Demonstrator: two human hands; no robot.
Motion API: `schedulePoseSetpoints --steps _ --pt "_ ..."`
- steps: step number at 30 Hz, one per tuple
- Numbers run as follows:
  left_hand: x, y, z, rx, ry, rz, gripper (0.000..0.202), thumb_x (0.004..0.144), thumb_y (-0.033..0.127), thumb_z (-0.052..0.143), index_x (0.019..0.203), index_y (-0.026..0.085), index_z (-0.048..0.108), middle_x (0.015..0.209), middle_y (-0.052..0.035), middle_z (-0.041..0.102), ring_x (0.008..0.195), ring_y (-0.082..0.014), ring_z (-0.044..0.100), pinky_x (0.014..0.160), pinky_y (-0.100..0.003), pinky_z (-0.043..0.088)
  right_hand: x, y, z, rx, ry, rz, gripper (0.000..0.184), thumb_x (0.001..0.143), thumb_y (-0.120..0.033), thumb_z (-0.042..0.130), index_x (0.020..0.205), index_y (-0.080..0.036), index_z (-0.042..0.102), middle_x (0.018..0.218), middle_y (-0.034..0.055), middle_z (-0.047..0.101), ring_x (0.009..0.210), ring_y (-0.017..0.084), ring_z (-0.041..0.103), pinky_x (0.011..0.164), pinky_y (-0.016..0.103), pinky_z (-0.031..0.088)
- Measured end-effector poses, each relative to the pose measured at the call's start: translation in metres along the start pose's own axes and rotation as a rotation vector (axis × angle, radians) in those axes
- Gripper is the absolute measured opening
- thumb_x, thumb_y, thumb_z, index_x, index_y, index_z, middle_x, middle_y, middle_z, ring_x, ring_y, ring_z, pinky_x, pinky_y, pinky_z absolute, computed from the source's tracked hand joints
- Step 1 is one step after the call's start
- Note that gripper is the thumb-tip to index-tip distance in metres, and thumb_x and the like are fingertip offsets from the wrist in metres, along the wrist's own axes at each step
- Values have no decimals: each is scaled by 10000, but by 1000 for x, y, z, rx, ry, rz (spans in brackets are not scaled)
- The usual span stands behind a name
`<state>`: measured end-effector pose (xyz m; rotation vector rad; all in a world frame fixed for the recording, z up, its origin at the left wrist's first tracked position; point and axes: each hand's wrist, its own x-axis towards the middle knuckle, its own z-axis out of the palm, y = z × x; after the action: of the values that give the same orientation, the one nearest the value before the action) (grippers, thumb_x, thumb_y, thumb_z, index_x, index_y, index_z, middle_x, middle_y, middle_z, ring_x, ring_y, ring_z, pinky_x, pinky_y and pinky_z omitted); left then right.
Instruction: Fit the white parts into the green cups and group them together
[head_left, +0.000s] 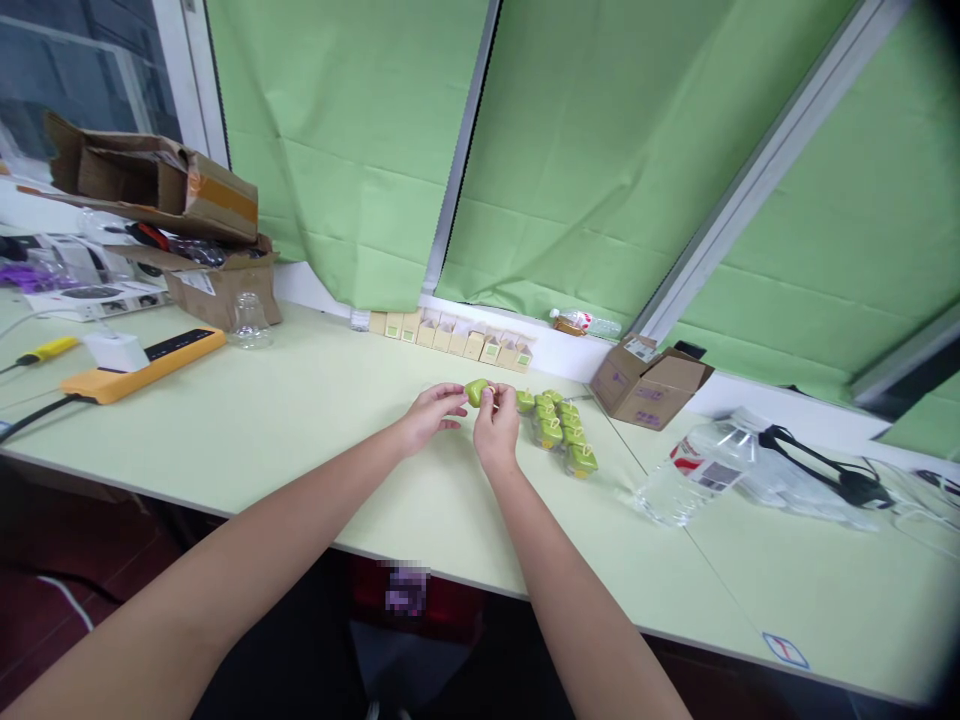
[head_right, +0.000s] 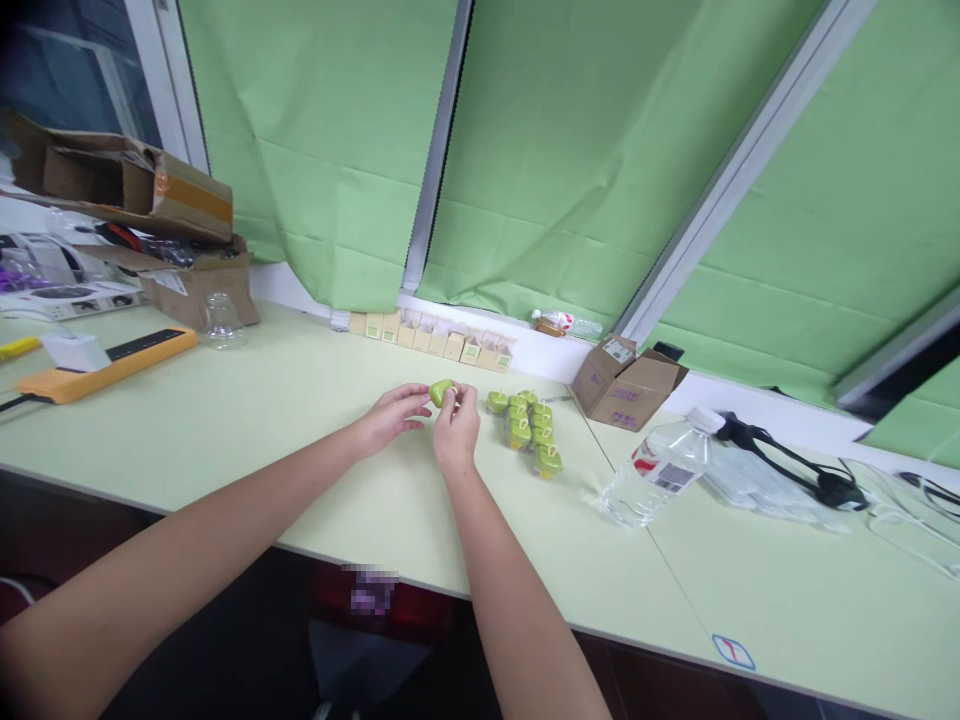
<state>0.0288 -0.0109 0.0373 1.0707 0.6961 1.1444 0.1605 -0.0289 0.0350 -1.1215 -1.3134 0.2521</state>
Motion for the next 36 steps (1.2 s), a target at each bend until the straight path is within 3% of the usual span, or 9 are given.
schedulePoseSetpoints --steps 15,24,26,28,30,31,33,36 --pt "-5 6 1 -37 -87 -5 395 714 370 804 1068 233 691 1295 -101 602 900 -184 668 743 -312 492 6 4 -5 -1 87 23 228 953 -430 430 953 -211 492 921 48 626 811 173 577 741 305 441" --pt "-7 12 9 24 -104 33 369 717 370 780 1039 215 692 1161 -95 653 861 -181 656 719 -309 485 10 12 -4 44 90 99 237 926 -453 449 928 -217 475 866 30 599 776 169 578 739 325 491" --pt "1 13 0 82 40 111 317 715 356 758 981 200 685 1054 -89 668 825 -179 633 695 -310 481 12 14 -4 115 95 163 224 913 -446 454 919 -223 464 891 31 585 792 169 585 716 329 529" --pt "12 16 -16 179 298 229 247 726 334 711 927 198 665 1004 -80 663 850 -196 614 710 -322 485 14 15 -3 200 110 255 205 897 -431 463 915 -227 451 929 34 565 810 166 596 689 329 562" --pt "21 17 -38 331 502 346 219 743 301 662 940 206 656 1055 -80 655 943 -219 600 815 -352 482 16 17 -4 264 135 349 192 882 -415 474 913 -229 441 949 35 549 812 162 610 666 328 583" --pt "25 16 -49 429 543 388 247 729 281 663 966 215 659 1119 -78 645 1007 -233 588 884 -369 467 16 17 -4 280 145 384 189 877 -410 477 915 -229 439 950 34 547 803 159 615 656 328 590" --pt "30 13 -67 592 510 430 379 688 233 674 1067 234 659 1250 -83 598 1155 -271 538 997 -397 420 16 19 -4 287 154 426 188 874 -407 478 925 -229 444 944 33 552 781 153 619 636 322 595" --pt "34 3 -79 796 313 404 564 611 195 724 1167 234 642 1378 -100 527 1327 -316 421 1128 -420 310 16 21 -5 281 145 444 194 871 -413 483 932 -231 454 942 29 558 791 151 623 633 305 594"
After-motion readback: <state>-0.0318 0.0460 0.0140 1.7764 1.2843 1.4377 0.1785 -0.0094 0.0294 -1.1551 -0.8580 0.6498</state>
